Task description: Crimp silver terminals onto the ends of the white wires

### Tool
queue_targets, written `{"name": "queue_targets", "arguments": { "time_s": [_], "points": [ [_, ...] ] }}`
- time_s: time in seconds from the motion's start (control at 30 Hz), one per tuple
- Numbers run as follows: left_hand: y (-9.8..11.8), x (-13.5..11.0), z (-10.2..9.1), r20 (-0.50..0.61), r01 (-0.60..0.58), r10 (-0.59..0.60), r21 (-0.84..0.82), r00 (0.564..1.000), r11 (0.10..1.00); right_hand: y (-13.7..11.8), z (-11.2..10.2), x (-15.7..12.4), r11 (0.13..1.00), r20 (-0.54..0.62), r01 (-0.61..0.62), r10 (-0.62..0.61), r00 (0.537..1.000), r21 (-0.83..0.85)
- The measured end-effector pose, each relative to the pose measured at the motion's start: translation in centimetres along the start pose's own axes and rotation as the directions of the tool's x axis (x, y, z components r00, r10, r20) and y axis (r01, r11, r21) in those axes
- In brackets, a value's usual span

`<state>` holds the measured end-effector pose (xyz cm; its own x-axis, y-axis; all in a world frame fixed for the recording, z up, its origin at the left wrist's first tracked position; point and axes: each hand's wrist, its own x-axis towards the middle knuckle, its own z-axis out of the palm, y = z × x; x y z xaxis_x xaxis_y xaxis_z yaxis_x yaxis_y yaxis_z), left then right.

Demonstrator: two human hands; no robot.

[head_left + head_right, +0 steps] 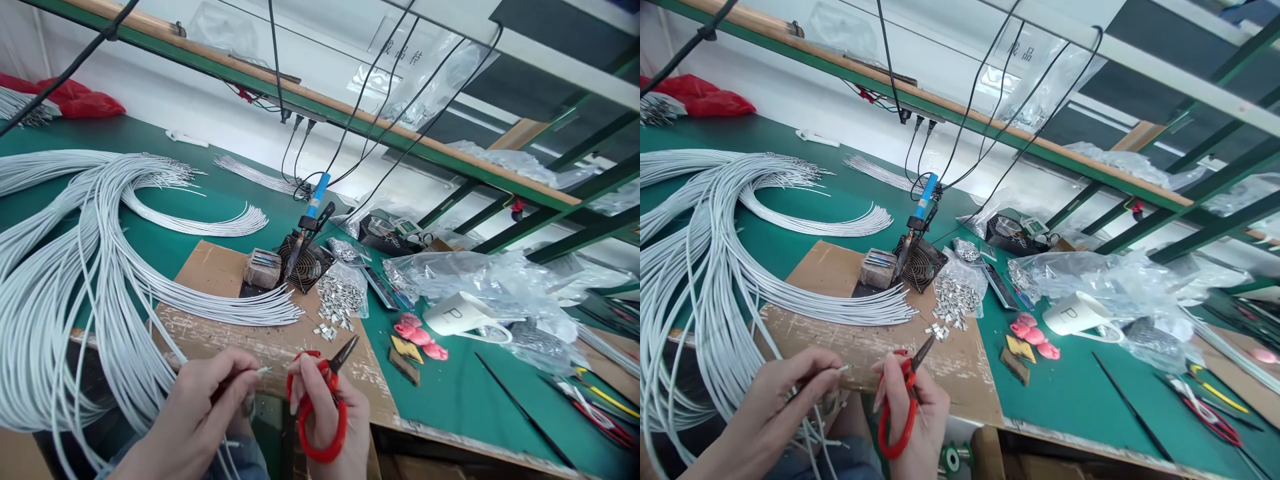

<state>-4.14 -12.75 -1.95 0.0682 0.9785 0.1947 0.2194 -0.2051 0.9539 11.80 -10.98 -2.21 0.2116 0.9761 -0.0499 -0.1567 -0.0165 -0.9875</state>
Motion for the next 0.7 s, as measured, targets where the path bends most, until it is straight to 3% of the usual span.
{"name": "queue_targets", "arguments": {
  "time_s": [0.1, 0.23, 0.37, 0.7],
  "points": [
    [0.8, 0.2, -0.4, 0.019, 0.184, -0.184, -0.172, 0.983, 0.968, 0.0, 0.4, -0.4, 0.999, -0.050, -0.028, 0.027, 0.998, -0.021],
    [1.2, 0.2, -0.7, 0.048, 0.284, -0.282, -0.285, 0.958, 0.916, 0.1, 1.4, -1.0, 0.997, -0.023, 0.015, -0.017, 1.000, -0.076],
    [1.0, 0.0, -0.6, 0.044, 0.299, -0.302, -0.329, 0.952, 0.896, -0.1, 2.3, -1.1, 0.993, 0.030, 0.089, -0.087, 0.996, -0.072],
    [0.7, -0.1, -0.4, 0.033, 0.258, -0.263, -0.332, 0.964, 0.907, -0.6, 2.6, -1.6, 0.998, 0.069, -0.048, 0.046, 0.997, 0.029]
  ]
}}
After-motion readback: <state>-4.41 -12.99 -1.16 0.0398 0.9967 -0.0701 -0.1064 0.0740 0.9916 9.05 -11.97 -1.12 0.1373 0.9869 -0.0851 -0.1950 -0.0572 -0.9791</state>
